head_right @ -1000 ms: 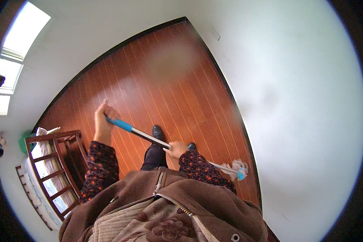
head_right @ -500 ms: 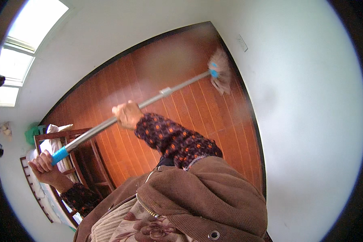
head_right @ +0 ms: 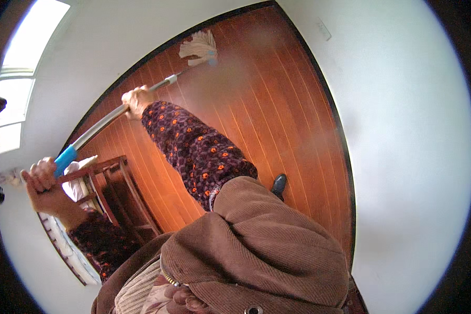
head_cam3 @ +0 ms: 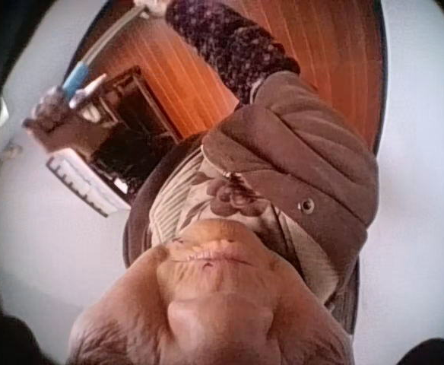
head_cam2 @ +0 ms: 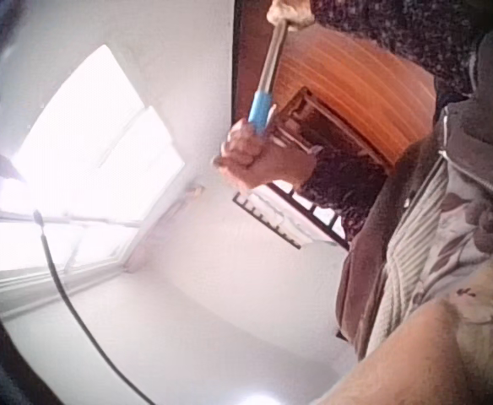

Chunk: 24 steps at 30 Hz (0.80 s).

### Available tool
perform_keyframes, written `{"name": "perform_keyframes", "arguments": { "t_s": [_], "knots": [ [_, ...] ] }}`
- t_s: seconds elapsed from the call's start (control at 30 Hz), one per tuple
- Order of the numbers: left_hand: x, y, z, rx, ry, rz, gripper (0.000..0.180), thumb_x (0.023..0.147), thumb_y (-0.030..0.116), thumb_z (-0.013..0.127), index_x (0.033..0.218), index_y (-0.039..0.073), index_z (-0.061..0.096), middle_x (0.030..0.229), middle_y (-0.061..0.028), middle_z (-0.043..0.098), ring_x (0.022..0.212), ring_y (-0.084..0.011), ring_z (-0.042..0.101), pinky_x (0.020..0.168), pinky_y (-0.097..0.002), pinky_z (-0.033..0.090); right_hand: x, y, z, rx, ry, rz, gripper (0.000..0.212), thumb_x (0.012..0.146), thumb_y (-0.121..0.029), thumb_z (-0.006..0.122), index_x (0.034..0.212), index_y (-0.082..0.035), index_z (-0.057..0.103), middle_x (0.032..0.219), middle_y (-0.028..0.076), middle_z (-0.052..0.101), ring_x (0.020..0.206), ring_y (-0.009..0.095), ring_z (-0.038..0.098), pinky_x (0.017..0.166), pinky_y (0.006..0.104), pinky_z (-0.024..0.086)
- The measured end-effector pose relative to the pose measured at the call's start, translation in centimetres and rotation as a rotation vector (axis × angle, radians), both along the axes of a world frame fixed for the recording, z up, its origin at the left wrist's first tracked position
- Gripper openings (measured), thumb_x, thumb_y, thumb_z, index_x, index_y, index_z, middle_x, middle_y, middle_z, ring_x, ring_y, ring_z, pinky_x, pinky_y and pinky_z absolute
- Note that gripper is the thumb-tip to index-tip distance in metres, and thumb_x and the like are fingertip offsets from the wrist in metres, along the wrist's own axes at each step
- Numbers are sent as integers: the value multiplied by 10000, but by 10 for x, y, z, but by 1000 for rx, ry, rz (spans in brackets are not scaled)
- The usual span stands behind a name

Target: The person mops a wooden floor in a bedroom using a string mop with a blue handle. They move the mop back and forth across the floor, covering areas near a bed, stacked buckets, and a rice cooker, then exit the room.

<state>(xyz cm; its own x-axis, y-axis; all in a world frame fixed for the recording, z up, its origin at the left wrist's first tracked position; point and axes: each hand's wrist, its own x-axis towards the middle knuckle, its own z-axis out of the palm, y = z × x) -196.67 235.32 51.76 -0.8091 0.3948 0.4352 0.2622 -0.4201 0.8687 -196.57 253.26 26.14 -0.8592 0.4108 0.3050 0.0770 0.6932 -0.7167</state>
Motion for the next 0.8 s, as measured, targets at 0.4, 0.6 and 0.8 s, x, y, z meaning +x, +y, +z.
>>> {"name": "perform_keyframes", "arguments": {
  "t_s": [0.4, 0.6, 0.8],
  "knots": [
    [-18, 29, 25, -36, 35, 28, 470, 977, 146, 425, 565, 197, 205, 511, 8, 205, 489, -116, 228, 607, -319, 310, 30, 19, 2, -110, 181, -92, 125, 674, -248, 695, 679, -140, 630, 641, 84, 641, 696, 297, 653, 750, 435, 454],
    [85, 89, 20, -112, -20, -290, 472, 981, 141, 411, 554, 195, 215, 497, 6, 213, 454, -113, 228, 618, -316, 318, 199, 53, -27, -149, 292, -360, 143, 705, -196, 631, 641, -93, 554, 604, 135, 589, 615, 358, 604, 586, 475, 463],
    [242, 175, 6, -214, -63, -657, 472, 994, 200, 422, 553, 192, 254, 503, 24, 249, 427, -98, 247, 537, -286, 296, 403, 54, -39, -180, 151, -560, 197, 790, -254, 612, 695, -87, 569, 615, 159, 580, 599, 365, 598, 547, 469, 461]
  ]
}}
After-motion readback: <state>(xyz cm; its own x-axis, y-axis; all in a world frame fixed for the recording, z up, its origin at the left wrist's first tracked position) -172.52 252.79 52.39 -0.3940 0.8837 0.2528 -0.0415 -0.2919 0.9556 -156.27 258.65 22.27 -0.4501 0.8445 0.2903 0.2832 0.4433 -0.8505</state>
